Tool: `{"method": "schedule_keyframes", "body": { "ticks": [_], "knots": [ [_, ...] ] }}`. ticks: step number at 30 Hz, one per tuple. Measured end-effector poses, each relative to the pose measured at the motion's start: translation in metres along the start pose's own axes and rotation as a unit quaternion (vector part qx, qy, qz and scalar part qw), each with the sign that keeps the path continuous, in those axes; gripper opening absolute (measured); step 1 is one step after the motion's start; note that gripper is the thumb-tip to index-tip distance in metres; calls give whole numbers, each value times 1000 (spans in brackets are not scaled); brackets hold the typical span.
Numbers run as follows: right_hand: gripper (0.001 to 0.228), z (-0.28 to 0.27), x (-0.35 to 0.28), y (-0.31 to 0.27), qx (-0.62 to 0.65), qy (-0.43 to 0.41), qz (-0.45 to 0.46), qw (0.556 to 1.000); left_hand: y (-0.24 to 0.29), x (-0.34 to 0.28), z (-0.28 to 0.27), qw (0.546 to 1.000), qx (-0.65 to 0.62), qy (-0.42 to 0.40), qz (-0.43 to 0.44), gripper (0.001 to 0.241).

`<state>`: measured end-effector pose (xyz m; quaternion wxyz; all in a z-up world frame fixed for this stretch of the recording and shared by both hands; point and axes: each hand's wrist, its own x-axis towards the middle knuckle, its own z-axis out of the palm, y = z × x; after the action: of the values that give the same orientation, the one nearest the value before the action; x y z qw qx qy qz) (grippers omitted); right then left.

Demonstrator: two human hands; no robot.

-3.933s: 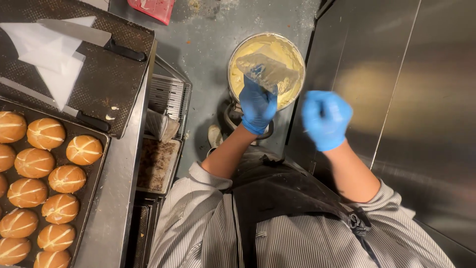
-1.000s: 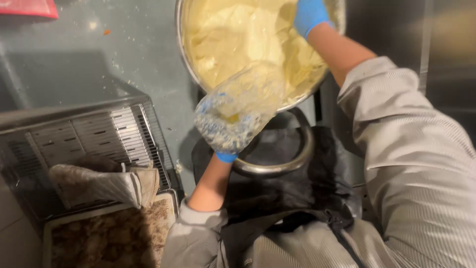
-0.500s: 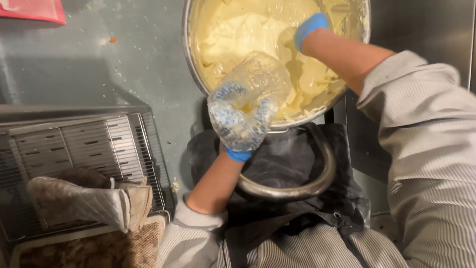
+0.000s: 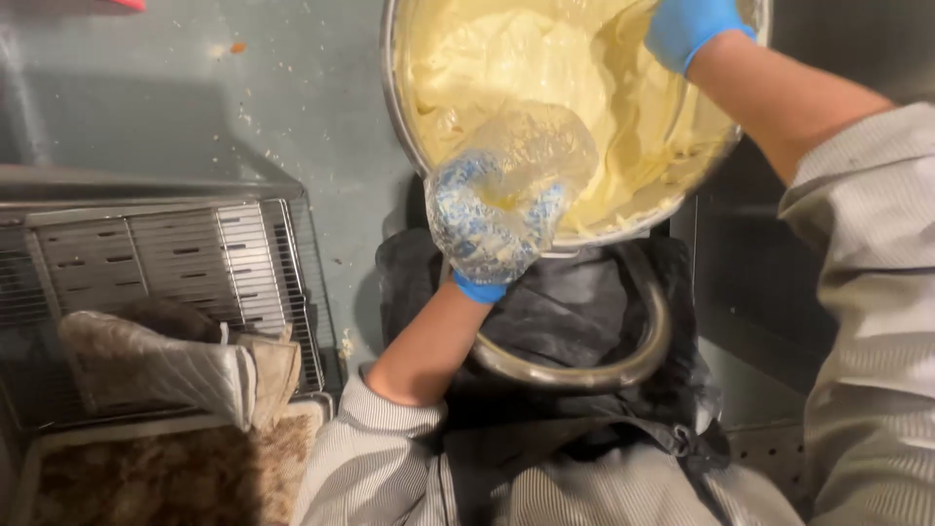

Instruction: Filling a piping bag and piping icing crosses onto hot cross buns.

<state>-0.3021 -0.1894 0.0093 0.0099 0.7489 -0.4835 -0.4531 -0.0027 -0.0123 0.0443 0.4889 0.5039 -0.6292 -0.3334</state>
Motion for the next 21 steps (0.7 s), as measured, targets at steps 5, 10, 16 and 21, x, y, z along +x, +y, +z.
{"method": "schedule_keyframes", "body": {
  "ticks": [5, 10, 16, 21],
  "knots": [
    [24, 93, -36, -7, 5, -11, 2, 1000, -11, -8, 7, 990, -116, -43, -68, 44],
    [24, 136, -16, -30, 7, -26, -56, 998, -14, -14, 11, 996, -88, 28, -5, 60],
    [26, 75, -54, -54, 28, -79, -56, 995, -19, -14, 12, 996, -45, 54, 52, 60],
    [28, 70, -67, -70, 66, -64, -75, 993, -26, -15, 12, 997, -53, 29, 47, 57]
  ]
}}
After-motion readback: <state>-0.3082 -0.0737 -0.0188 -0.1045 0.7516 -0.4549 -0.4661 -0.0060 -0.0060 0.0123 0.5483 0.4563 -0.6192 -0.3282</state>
